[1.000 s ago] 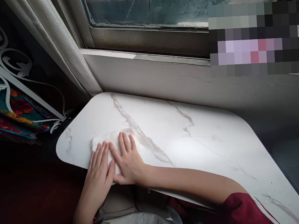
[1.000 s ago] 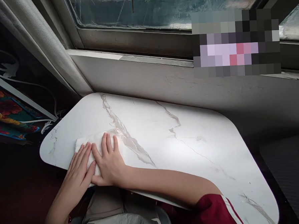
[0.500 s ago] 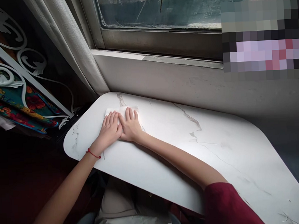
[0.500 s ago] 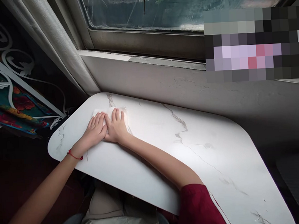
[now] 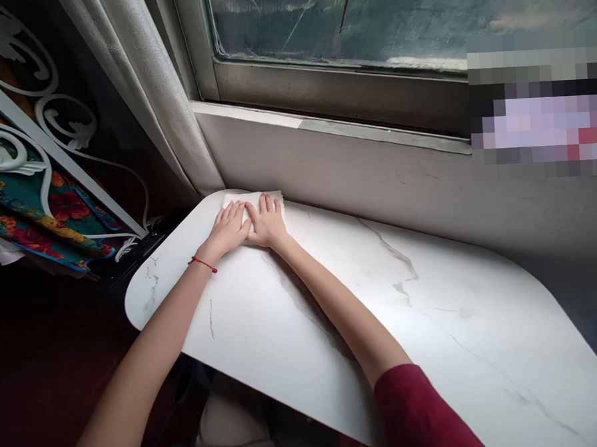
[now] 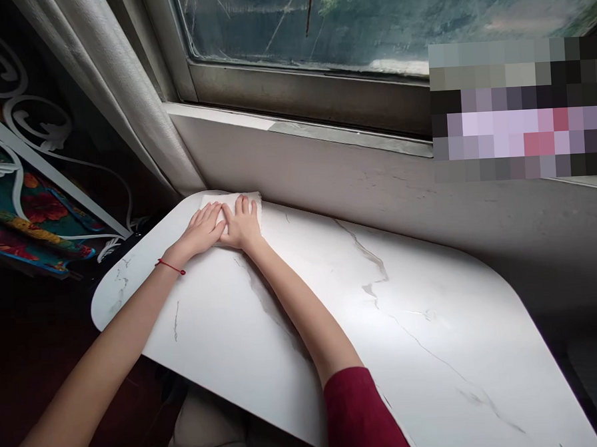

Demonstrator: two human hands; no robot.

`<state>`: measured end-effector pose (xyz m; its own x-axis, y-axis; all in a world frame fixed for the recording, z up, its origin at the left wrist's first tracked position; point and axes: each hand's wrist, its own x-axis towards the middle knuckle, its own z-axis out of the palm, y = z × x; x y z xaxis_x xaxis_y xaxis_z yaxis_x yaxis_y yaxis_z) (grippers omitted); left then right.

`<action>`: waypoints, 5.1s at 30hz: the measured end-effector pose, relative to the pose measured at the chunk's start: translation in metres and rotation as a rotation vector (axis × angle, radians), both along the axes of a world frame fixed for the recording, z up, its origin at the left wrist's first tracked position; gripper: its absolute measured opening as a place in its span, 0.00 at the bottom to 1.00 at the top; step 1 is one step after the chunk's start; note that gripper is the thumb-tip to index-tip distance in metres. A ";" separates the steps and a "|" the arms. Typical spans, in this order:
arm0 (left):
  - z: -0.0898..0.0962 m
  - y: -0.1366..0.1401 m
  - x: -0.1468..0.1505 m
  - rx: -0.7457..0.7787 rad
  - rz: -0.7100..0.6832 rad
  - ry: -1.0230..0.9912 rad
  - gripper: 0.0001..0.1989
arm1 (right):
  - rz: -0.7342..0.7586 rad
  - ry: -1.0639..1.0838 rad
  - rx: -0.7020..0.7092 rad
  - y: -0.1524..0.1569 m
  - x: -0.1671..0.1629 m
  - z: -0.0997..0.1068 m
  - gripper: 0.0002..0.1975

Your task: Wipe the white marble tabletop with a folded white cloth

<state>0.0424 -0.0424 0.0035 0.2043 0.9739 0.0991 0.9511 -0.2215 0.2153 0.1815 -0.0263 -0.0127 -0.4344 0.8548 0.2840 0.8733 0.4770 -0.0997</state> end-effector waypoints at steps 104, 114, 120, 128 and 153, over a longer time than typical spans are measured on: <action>0.012 0.006 0.053 -0.209 -0.021 0.058 0.40 | -0.039 0.075 0.029 0.000 0.042 -0.018 0.40; 0.012 -0.003 0.050 -0.099 -0.037 0.048 0.37 | -0.072 0.031 -0.023 0.000 0.046 -0.006 0.44; 0.027 -0.008 0.047 -0.061 -0.076 0.051 0.29 | -0.091 0.075 -0.020 -0.008 0.048 0.002 0.43; 0.039 -0.068 0.049 -0.034 -0.150 0.205 0.28 | -0.010 0.079 -0.009 -0.065 0.054 -0.005 0.42; -0.010 -0.232 0.032 0.207 -0.149 0.012 0.34 | 0.180 0.163 -0.063 -0.230 0.054 -0.007 0.46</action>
<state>0.0740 -0.2746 -0.0063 0.3463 0.8921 0.2903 0.9070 -0.3974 0.1393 0.2357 -0.2564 -0.0196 -0.5341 0.7861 0.3113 0.7450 0.6116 -0.2663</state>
